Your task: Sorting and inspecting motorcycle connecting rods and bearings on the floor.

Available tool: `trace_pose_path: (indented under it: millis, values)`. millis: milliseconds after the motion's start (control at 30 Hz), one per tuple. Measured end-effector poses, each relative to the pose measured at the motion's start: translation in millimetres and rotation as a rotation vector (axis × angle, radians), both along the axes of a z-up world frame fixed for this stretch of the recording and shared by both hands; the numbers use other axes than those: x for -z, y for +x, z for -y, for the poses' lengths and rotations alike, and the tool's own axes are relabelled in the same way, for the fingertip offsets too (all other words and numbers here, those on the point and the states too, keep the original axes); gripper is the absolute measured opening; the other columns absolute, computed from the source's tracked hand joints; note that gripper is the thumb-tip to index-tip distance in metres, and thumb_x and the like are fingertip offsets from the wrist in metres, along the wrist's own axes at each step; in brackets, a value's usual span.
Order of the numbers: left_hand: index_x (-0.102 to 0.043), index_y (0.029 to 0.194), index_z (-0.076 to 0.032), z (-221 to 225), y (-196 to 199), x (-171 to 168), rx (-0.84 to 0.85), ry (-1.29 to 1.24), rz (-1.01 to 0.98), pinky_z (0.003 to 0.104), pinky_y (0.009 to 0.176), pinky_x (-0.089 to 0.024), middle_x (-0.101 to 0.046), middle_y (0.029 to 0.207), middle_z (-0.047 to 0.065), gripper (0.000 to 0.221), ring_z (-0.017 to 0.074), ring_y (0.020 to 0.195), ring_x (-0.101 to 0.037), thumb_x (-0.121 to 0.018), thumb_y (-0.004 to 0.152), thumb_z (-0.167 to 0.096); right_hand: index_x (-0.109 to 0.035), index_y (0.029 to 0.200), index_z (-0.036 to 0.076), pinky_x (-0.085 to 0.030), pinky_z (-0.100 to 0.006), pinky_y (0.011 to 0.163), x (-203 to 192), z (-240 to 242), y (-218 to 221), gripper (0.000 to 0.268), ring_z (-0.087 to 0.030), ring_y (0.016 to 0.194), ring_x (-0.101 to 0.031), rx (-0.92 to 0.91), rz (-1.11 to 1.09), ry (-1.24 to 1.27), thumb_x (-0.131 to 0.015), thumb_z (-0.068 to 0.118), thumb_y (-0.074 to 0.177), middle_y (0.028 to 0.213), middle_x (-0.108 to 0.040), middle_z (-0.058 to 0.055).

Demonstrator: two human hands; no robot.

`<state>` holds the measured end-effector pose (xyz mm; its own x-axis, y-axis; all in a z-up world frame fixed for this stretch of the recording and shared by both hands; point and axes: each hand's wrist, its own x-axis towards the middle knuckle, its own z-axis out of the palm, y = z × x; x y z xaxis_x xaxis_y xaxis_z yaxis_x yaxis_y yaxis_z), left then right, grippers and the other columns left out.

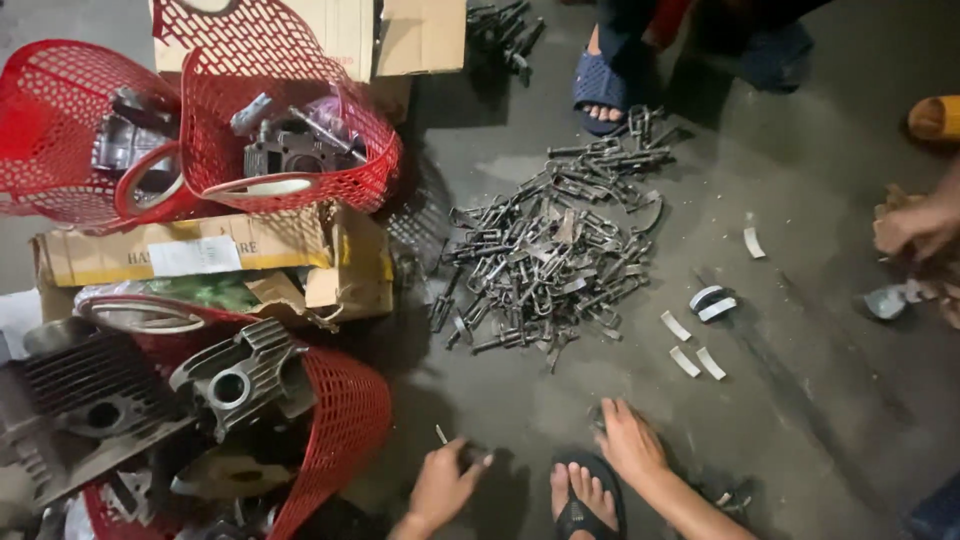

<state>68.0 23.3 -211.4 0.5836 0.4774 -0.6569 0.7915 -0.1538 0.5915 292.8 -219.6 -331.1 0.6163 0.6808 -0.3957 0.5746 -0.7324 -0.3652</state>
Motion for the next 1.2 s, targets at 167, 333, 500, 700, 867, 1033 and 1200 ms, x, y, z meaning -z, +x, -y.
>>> trace_pose_path:
  millis: [167, 333, 500, 700, 867, 1033, 1200]
  values:
    - [-0.07, 0.112, 0.0, 26, 22, 97, -0.097, 0.114, 0.139, 0.041, 0.082, -0.058, -0.076, 0.099, 0.021, 0.042, 0.0351, 0.093, -0.075, -0.08, 0.084, -0.03, -0.054, 0.122, 0.007, -0.057, -0.046, 0.08, -18, -33, 23, 0.059, -0.035, 0.1, -0.067, -0.148, 0.152, -0.058, -0.08, 0.033, 0.076, 0.117, -0.06, -0.017]
    - [-0.064, 0.122, 0.002, 10, 59, 131, -0.144, 0.445, 0.268, 0.046, 0.095, -0.051, -0.065, 0.121, 0.028, 0.05, 0.0414, 0.112, -0.063, -0.081, 0.082, -0.023, -0.059, 0.117, 0.005, -0.059, -0.043, 0.073, -56, -71, 72, 0.037, -0.031, 0.092, -0.068, 0.174, 0.081, 0.124, -0.072, 0.028, 0.092, 0.114, -0.063, -0.013]
    - [-0.063, 0.128, -0.01, -43, 110, 70, 0.099, 0.639, 0.121, 0.049, 0.096, -0.049, -0.053, 0.138, 0.024, 0.056, 0.0434, 0.12, -0.053, -0.075, 0.073, -0.005, -0.062, 0.102, -0.003, -0.051, -0.051, 0.084, -61, -39, 125, 0.023, -0.042, 0.098, -0.063, 0.288, 0.335, 0.395, -0.072, 0.015, 0.092, 0.103, -0.063, -0.021]
    - [-0.065, 0.118, -0.001, -42, 80, 124, 0.133, 0.573, 0.315, 0.047, 0.083, -0.053, -0.07, 0.107, 0.021, 0.034, 0.0422, 0.097, -0.067, -0.072, 0.085, -0.005, -0.063, 0.119, -0.006, -0.05, -0.053, 0.095, -15, 63, 234, 0.029, -0.047, 0.107, -0.062, 0.299, 0.552, 0.362, -0.071, 0.011, 0.098, 0.117, -0.061, -0.028]
    - [-0.073, 0.095, 0.001, -21, 72, 83, -0.366, 0.333, 0.584, 0.034, 0.07, -0.054, -0.072, 0.081, 0.01, 0.018, 0.0251, 0.076, -0.068, -0.078, 0.082, -0.01, -0.066, 0.126, 0.002, -0.052, -0.049, 0.095, -10, 77, 274, 0.046, -0.043, 0.109, -0.064, 0.124, 0.351, 0.278, -0.071, 0.008, 0.08, 0.121, -0.064, -0.022]
    - [-0.071, 0.09, 0.006, -15, 52, 123, -0.981, -0.067, 0.574, 0.029, 0.056, -0.048, -0.059, 0.076, -0.002, 0.028, 0.0077, 0.067, -0.05, -0.08, 0.09, -0.021, -0.066, 0.121, 0.007, -0.052, -0.047, 0.099, -8, 74, 276, 0.03, -0.039, 0.118, -0.063, 0.139, 0.313, 0.124, -0.071, 0.016, 0.093, 0.129, -0.065, -0.016]
    - [-0.068, 0.093, 0.002, -15, 65, 104, -1.156, -0.022, 0.463, 0.03, 0.055, -0.054, -0.069, 0.075, 0.001, 0.026, 0.0107, 0.062, -0.062, -0.079, 0.085, -0.019, -0.059, 0.133, 0.007, -0.052, -0.048, 0.101, 0, 91, 281, 0.041, -0.039, 0.125, -0.061, 0.155, 0.274, -0.024, -0.07, 0.014, 0.094, 0.133, -0.063, -0.015]
